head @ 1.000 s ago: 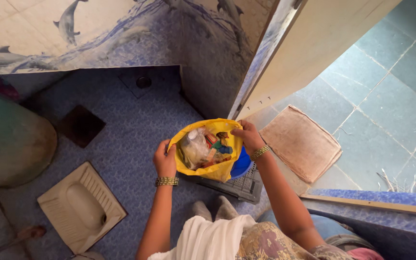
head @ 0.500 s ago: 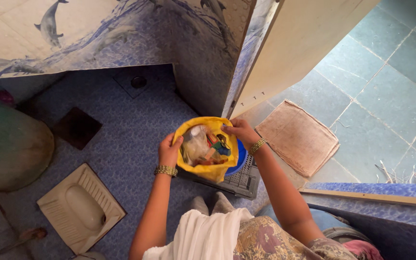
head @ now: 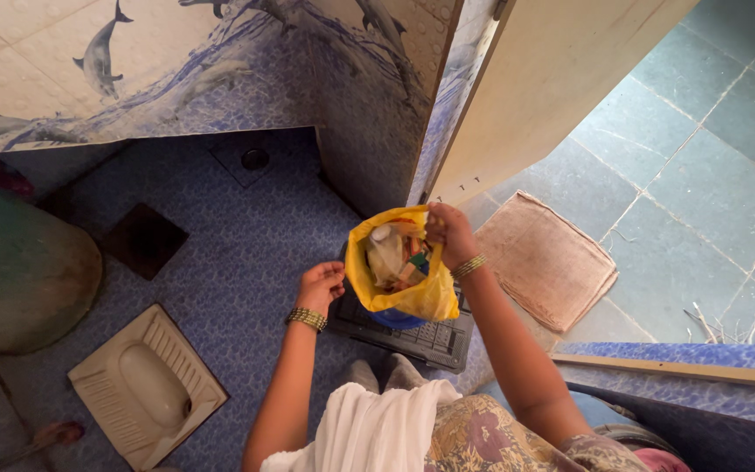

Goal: The person stands in a tiled room and sorts items from a yellow plastic bag into a blue bucket. They repeatedly reach into the bag, pick up small objects, and place them into the bucket. The person lifts the bucket to check its contents before continuing to transfer items.

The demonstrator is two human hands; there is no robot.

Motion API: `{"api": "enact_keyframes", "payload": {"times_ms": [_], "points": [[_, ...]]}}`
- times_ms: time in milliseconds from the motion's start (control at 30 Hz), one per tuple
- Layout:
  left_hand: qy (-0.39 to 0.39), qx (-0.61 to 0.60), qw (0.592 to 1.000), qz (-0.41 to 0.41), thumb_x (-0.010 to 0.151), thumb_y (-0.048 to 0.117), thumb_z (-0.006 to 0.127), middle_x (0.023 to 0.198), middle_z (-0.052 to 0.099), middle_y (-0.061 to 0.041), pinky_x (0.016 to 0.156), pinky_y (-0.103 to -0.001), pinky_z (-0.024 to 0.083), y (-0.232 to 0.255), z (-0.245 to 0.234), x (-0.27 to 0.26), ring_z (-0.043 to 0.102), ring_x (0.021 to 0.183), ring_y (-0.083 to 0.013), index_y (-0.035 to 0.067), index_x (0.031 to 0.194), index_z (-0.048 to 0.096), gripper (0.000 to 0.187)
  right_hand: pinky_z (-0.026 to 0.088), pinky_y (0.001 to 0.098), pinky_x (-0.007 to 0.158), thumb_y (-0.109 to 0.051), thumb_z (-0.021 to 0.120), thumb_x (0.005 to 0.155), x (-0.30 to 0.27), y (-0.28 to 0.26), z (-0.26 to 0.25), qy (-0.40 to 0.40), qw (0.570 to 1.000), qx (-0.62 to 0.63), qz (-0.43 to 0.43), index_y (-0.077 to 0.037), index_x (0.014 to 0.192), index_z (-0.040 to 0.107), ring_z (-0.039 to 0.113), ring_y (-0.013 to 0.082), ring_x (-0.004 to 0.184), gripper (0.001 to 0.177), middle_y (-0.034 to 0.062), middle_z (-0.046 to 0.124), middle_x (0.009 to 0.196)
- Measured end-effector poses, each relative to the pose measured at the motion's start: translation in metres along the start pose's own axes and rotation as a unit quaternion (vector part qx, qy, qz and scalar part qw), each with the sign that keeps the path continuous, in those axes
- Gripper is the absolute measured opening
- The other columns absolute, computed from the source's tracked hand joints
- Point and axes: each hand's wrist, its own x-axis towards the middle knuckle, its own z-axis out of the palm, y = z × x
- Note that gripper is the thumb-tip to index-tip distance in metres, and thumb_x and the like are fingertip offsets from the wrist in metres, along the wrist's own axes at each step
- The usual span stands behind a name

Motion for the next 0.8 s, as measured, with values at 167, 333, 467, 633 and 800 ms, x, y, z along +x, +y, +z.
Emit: {"api": "enact_keyframes", "payload": {"times_ms": [167, 333, 467, 633, 800], "points": [[0.037, 0.063, 0.988, -0.139, 0.094, 0.013, 0.068, 0.101, 0.068, -0.001, 0.077, -0.046, 0.056, 0.012, 0.027, -0.01, 0.067, 0.091, -0.0136, 0.01, 0.112, 0.065, 0.019, 0.026, 0.0264, 0.047, -0.025, 0.062, 0.098, -0.003, 0.001, -0.017, -0.065, 0.995, 0.074, 0.007, -0.012, 0.065, 0.048, 0.031, 0.0089, 0.046, 0.038, -0.0065, 0.031, 0.052], [-0.004, 0.004, 0.995, -0.1, 0.094, 0.015, 0.07, 0.095, 0.073, -0.008, 0.076, -0.042, 0.061, 0.002, 0.034, -0.021, 0.072, 0.085, -0.0219, 0.003, 0.104, 0.067, 0.016, 0.021, 0.0261, 0.043, -0.018, 0.063, 0.096, 0.001, 0.015, -0.022, -0.001, 0.999, -0.048, -0.023, -0.015, 0.062, 0.045, 0.031, 0.007, 0.046, 0.039, -0.0068, 0.038, 0.055], [-0.025, -0.066, 0.996, -0.059, 0.094, 0.014, 0.07, 0.094, 0.074, -0.007, 0.074, -0.039, 0.063, 0.022, 0.05, -0.029, 0.072, 0.084, -0.0196, 0.004, 0.105, 0.067, 0.016, 0.025, 0.0255, 0.044, -0.019, 0.062, 0.1, 0.01, 0.015, -0.036, 0.013, 0.976, -0.208, -0.059, -0.012, 0.065, 0.054, 0.035, 0.0048, 0.047, 0.036, -0.0064, 0.045, 0.056], [-0.038, -0.019, 0.999, -0.005, 0.086, 0.004, 0.072, 0.096, 0.071, -0.006, 0.072, -0.039, 0.063, 0.055, 0.052, -0.039, 0.072, 0.083, -0.017, 0.008, 0.105, 0.069, 0.02, 0.025, 0.0251, 0.045, -0.019, 0.063, 0.099, 0.017, 0.014, -0.048, 0.023, 0.977, -0.199, -0.072, -0.011, 0.066, 0.055, 0.036, 0.0045, 0.046, 0.036, -0.0058, 0.046, 0.055], [0.197, 0.34, 0.916, 0.081, 0.086, -0.002, 0.067, 0.093, 0.062, -0.011, 0.063, -0.04, 0.061, 0.074, 0.038, -0.044, 0.07, 0.074, -0.0248, 0.008, 0.1, 0.073, 0.018, 0.025, 0.0254, 0.044, -0.019, 0.064, 0.1, 0.014, 0.012, -0.048, 0.03, 0.978, -0.192, -0.077, -0.009, 0.065, 0.053, 0.035, 0.0051, 0.045, 0.038, -0.0056, 0.045, 0.055]]}}
